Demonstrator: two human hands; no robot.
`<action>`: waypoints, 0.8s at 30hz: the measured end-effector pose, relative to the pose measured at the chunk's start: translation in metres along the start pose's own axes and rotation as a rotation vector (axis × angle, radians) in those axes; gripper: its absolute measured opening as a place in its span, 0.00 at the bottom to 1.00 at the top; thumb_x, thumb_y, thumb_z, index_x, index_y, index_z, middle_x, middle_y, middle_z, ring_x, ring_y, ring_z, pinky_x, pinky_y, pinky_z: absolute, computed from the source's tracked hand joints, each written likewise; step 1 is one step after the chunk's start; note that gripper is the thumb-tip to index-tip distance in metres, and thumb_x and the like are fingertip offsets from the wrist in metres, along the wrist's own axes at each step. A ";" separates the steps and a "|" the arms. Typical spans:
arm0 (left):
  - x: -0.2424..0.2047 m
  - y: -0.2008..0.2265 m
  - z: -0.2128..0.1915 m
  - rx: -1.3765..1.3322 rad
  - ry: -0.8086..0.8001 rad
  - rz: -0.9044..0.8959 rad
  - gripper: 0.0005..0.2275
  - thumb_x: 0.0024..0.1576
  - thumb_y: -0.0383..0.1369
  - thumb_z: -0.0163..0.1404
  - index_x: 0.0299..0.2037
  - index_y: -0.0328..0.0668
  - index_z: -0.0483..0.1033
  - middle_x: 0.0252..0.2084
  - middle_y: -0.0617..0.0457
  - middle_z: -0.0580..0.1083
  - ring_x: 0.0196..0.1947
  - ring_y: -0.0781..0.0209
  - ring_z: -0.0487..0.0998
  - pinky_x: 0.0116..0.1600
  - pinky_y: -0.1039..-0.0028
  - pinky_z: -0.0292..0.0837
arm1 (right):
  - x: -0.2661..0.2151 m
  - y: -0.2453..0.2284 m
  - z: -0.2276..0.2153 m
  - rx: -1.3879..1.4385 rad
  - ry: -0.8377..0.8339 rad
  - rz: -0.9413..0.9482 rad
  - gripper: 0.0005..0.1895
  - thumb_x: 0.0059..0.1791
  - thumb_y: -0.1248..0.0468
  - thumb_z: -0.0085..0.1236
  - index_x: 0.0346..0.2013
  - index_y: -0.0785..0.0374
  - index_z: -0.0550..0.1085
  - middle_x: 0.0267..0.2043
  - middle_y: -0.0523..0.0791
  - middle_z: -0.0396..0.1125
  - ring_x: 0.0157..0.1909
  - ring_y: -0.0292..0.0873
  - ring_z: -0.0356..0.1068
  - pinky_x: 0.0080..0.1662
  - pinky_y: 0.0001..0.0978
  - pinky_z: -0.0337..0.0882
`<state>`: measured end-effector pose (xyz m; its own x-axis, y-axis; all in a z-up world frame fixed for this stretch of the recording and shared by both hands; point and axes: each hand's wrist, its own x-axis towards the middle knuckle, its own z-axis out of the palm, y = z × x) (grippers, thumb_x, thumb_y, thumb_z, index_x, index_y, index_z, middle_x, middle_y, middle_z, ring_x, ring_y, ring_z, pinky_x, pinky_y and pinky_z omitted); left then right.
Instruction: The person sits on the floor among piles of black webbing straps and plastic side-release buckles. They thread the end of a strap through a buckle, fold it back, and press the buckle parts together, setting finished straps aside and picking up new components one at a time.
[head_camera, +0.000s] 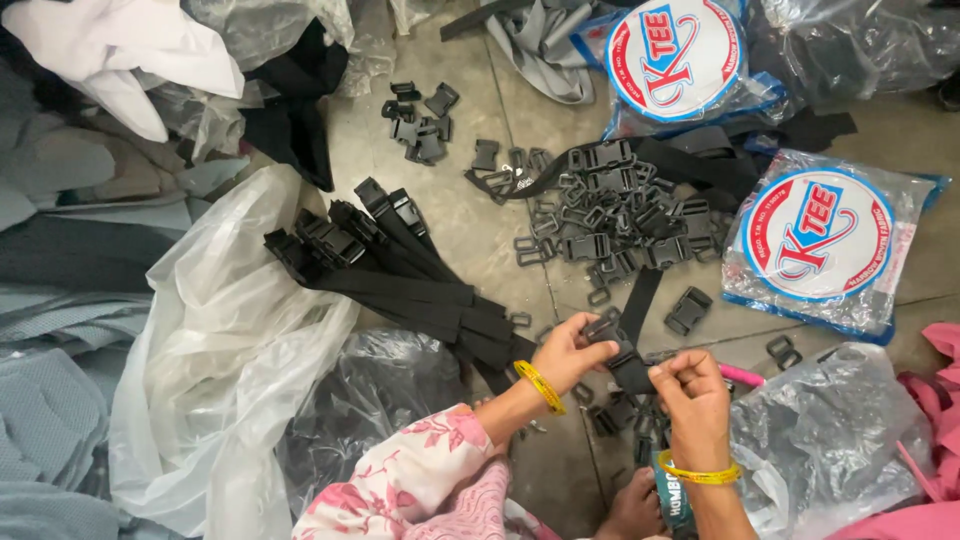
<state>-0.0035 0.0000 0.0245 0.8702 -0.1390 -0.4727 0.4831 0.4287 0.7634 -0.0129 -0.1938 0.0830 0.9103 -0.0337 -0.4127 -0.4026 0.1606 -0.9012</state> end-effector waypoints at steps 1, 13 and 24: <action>-0.002 0.000 0.002 0.001 -0.001 0.000 0.14 0.58 0.28 0.58 0.52 0.35 0.70 0.40 0.55 0.76 0.38 0.69 0.78 0.40 0.75 0.76 | 0.000 -0.004 0.003 0.001 0.001 0.000 0.11 0.51 0.75 0.59 0.42 0.60 0.67 0.36 0.38 0.66 0.32 0.29 0.60 0.33 0.21 0.59; -0.016 -0.001 0.010 0.137 -0.136 0.041 0.17 0.56 0.23 0.53 0.56 0.36 0.69 0.45 0.56 0.77 0.44 0.71 0.78 0.48 0.79 0.75 | -0.007 -0.009 0.017 -0.440 0.037 -0.136 0.09 0.51 0.68 0.62 0.35 0.63 0.67 0.28 0.36 0.59 0.28 0.27 0.55 0.29 0.22 0.57; -0.015 0.014 -0.015 0.045 -0.241 -0.186 0.16 0.57 0.20 0.51 0.52 0.43 0.64 0.35 0.58 0.72 0.31 0.66 0.77 0.33 0.78 0.71 | -0.015 -0.029 0.035 -0.373 -0.145 -0.108 0.18 0.45 0.66 0.65 0.47 0.62 0.70 0.36 0.40 0.68 0.37 0.32 0.65 0.41 0.26 0.67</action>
<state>-0.0116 0.0216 0.0361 0.7618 -0.4215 -0.4920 0.6352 0.3371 0.6949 -0.0111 -0.1631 0.1197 0.9428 0.1125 -0.3139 -0.2871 -0.2053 -0.9357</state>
